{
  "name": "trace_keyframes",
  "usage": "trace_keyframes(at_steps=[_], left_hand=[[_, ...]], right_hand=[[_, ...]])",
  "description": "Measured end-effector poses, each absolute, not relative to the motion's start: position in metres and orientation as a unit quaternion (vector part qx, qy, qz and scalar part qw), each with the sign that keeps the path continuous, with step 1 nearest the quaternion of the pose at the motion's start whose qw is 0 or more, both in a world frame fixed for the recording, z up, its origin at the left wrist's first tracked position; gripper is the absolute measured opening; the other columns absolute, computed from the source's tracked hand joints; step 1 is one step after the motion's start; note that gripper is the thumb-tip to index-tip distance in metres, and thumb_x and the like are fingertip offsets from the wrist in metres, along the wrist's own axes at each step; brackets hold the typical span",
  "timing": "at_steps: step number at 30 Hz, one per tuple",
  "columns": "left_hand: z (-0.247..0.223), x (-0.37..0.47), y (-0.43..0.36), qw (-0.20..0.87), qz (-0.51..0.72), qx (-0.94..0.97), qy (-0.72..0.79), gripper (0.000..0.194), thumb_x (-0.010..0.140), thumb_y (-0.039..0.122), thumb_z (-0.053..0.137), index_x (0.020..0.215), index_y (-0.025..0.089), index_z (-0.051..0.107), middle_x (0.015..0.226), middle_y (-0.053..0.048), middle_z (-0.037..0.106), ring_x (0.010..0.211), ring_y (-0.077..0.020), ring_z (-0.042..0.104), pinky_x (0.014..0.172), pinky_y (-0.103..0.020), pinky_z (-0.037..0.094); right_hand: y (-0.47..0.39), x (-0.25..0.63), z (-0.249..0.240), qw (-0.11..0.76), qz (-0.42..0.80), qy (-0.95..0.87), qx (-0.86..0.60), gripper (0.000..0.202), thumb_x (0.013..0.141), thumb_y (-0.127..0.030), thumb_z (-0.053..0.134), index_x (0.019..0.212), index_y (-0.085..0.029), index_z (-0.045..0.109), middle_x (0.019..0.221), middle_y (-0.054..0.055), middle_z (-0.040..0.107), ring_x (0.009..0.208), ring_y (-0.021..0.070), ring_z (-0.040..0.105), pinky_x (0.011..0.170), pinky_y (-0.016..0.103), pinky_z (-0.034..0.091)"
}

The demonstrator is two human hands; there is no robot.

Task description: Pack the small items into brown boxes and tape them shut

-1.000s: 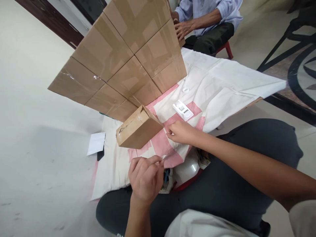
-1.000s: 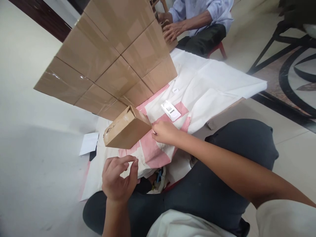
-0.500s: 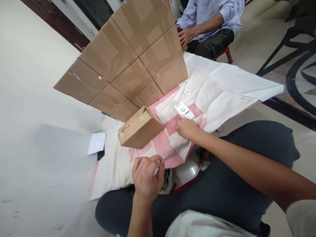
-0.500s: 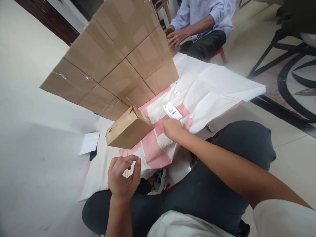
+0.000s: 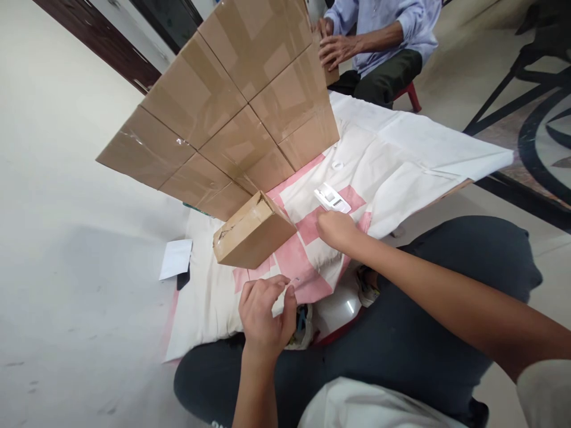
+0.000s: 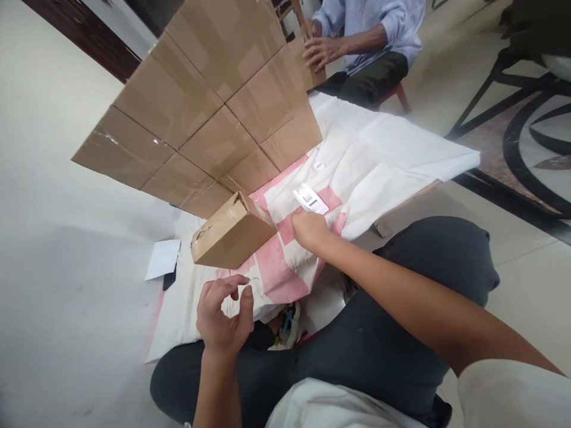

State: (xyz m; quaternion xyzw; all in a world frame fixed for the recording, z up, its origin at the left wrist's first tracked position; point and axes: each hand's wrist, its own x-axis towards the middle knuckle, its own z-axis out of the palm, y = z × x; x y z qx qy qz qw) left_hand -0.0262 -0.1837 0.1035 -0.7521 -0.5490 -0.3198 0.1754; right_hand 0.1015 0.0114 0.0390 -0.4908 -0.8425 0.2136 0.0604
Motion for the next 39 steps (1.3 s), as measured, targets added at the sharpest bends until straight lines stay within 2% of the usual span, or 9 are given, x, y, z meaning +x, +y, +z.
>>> trace_keyframes(at_steps=[5, 13, 17, 20, 24, 26, 28, 32, 39], left_hand=[[0.102, -0.027, -0.185, 0.175, -0.320, -0.748, -0.555, 0.029, 0.087, 0.004, 0.064, 0.103, 0.023, 0.050, 0.089, -0.001, 0.074, 0.069, -0.0128, 0.061, 0.071, -0.029, 0.044], [0.102, -0.026, -0.183, 0.182, -0.318, -0.744, -0.559, 0.026, 0.088, 0.007, 0.063, 0.104, 0.023, 0.051, 0.088, 0.000, 0.073, 0.061, -0.0114, 0.055, 0.069, -0.030, 0.046], [0.102, -0.026, -0.182, 0.189, -0.315, -0.738, -0.566, 0.023, 0.090, 0.009, 0.062, 0.105, 0.023, 0.051, 0.089, 0.000, 0.073, 0.061, -0.0113, 0.055, 0.070, -0.030, 0.047], [0.102, -0.025, -0.178, 0.176, -0.263, -0.735, -0.600, 0.019, 0.092, 0.013, 0.059, 0.108, 0.022, 0.053, 0.086, 0.000, 0.070, 0.065, -0.0133, 0.058, 0.071, -0.030, 0.046], [0.098, -0.024, -0.172, 0.170, -0.202, -0.741, -0.618, 0.025, 0.091, 0.006, 0.048, 0.111, 0.020, 0.054, 0.087, -0.002, 0.070, 0.072, -0.0173, 0.063, 0.072, -0.032, 0.044], [0.096, -0.023, -0.169, 0.172, -0.187, -0.746, -0.616, 0.031, 0.089, 0.002, 0.046, 0.113, 0.020, 0.054, 0.093, -0.004, 0.072, 0.075, -0.0184, 0.065, 0.074, -0.033, 0.044], [0.094, -0.023, -0.167, 0.177, -0.175, -0.748, -0.615, 0.034, 0.087, 0.000, 0.045, 0.115, 0.019, 0.054, 0.095, -0.005, 0.073, 0.077, -0.0192, 0.066, 0.075, -0.033, 0.044], [0.091, -0.025, -0.164, 0.195, -0.163, -0.744, -0.618, 0.033, 0.088, 0.002, 0.046, 0.116, 0.018, 0.055, 0.092, -0.006, 0.072, 0.077, -0.0208, 0.066, 0.077, -0.034, 0.045], [0.082, -0.031, -0.161, 0.190, -0.161, -0.730, -0.636, 0.037, 0.087, 0.003, 0.046, 0.119, 0.018, 0.055, 0.099, -0.008, 0.073, 0.084, -0.0219, 0.068, 0.080, -0.036, 0.047]], right_hand=[[0.013, 0.103, 0.039, 0.045, 0.211, -0.838, -0.501, 0.033, 0.094, -0.004, 0.045, 0.110, -0.005, 0.073, 0.111, 0.026, 0.073, 0.108, 0.0354, 0.072, 0.083, 0.039, 0.056], [0.012, 0.103, 0.045, 0.061, 0.197, -0.830, -0.519, 0.031, 0.098, -0.012, 0.045, 0.111, -0.005, 0.072, 0.109, 0.026, 0.074, 0.106, 0.0357, 0.073, 0.080, 0.038, 0.054], [-0.001, 0.107, 0.056, 0.141, 0.179, -0.854, -0.468, 0.035, 0.103, -0.030, 0.044, 0.116, -0.008, 0.068, 0.100, 0.022, 0.075, 0.095, 0.0340, 0.074, 0.073, 0.036, 0.049], [-0.015, 0.113, 0.068, 0.224, 0.245, -0.895, -0.299, 0.034, 0.097, -0.043, 0.054, 0.108, -0.015, 0.070, 0.089, 0.012, 0.076, 0.082, 0.0257, 0.071, 0.066, 0.029, 0.042], [-0.028, 0.118, 0.074, 0.227, 0.367, -0.897, -0.102, 0.013, 0.085, -0.023, 0.061, 0.085, -0.018, 0.073, 0.072, 0.003, 0.072, 0.063, 0.0141, 0.061, 0.058, 0.024, 0.033], [-0.030, 0.117, 0.072, 0.234, 0.392, -0.887, -0.072, 0.010, 0.078, -0.017, 0.062, 0.078, -0.017, 0.072, 0.067, 0.001, 0.070, 0.058, 0.0124, 0.057, 0.056, 0.023, 0.033], [-0.031, 0.115, 0.068, 0.245, 0.405, -0.878, -0.067, 0.007, 0.076, -0.017, 0.064, 0.077, -0.016, 0.071, 0.065, 0.001, 0.069, 0.057, 0.0117, 0.055, 0.055, 0.023, 0.033], [-0.029, 0.112, 0.064, 0.242, 0.404, -0.877, -0.091, 0.009, 0.079, -0.021, 0.067, 0.075, -0.015, 0.073, 0.064, 0.001, 0.068, 0.055, 0.0106, 0.053, 0.054, 0.023, 0.031], [-0.022, 0.108, 0.060, 0.216, 0.417, -0.875, -0.113, 0.016, 0.088, -0.025, 0.068, 0.079, -0.014, 0.076, 0.068, 0.004, 0.071, 0.059, 0.0116, 0.056, 0.057, 0.024, 0.030]])
